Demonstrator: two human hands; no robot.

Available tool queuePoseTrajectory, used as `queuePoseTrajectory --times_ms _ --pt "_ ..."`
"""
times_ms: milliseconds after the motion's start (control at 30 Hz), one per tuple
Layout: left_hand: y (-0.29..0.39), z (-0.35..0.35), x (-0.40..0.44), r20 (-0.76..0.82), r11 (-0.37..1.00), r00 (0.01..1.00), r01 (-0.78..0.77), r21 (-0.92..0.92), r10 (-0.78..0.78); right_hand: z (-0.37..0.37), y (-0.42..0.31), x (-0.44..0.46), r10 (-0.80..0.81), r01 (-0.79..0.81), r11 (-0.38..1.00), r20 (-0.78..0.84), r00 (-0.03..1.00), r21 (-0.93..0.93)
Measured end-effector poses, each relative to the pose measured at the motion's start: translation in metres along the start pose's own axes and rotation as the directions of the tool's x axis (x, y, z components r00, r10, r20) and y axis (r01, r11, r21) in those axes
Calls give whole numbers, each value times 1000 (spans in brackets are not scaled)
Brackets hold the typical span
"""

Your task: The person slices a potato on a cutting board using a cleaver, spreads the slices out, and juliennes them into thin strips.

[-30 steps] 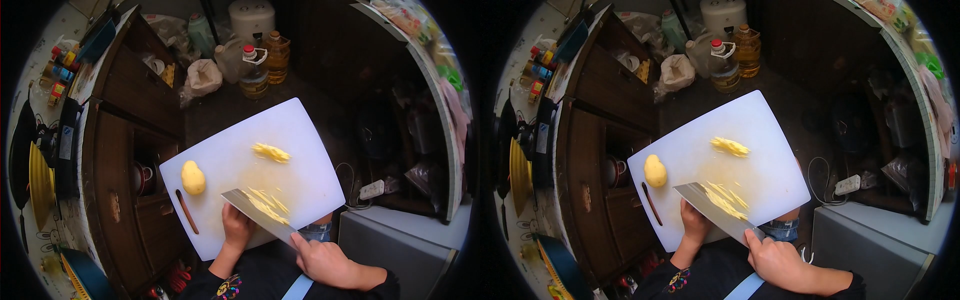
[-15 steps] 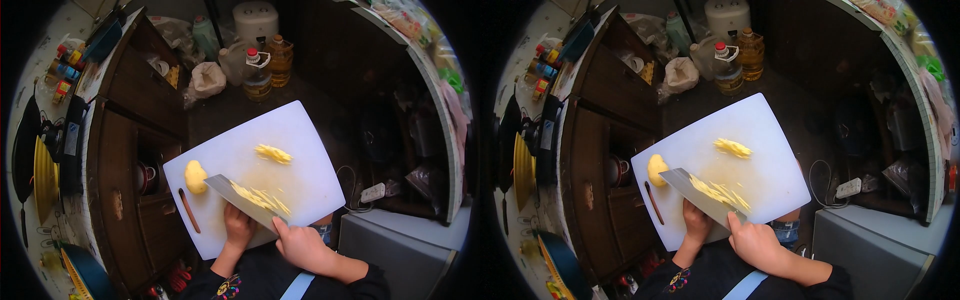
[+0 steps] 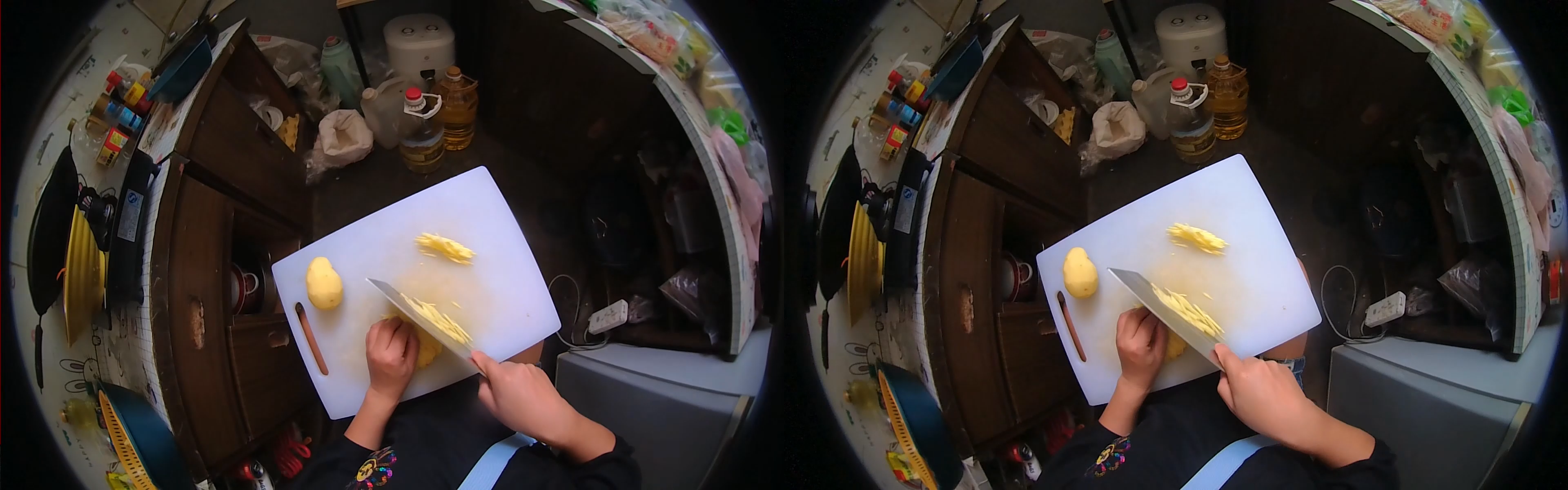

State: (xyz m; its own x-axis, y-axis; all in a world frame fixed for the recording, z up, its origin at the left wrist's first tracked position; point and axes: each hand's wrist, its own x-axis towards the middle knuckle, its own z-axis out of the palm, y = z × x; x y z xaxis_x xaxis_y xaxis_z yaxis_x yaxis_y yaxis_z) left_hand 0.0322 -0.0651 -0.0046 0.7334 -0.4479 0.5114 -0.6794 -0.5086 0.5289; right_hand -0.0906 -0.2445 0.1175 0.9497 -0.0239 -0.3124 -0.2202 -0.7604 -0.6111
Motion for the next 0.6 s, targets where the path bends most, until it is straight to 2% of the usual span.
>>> queuePoseTrajectory --times_ms 133,200,600 --pt "2 -2 1 22 1000 1000 -7 7 7 -5 -7 -18 -53 54 998 29 998 -44" --pt "-4 -1 -5 68 999 998 -6 36 4 -5 -9 -23 -41 43 998 47 998 -55" --pt "-6 0 -6 59 1000 998 -13 29 11 -8 -6 -18 -2 10 999 154 988 -50"
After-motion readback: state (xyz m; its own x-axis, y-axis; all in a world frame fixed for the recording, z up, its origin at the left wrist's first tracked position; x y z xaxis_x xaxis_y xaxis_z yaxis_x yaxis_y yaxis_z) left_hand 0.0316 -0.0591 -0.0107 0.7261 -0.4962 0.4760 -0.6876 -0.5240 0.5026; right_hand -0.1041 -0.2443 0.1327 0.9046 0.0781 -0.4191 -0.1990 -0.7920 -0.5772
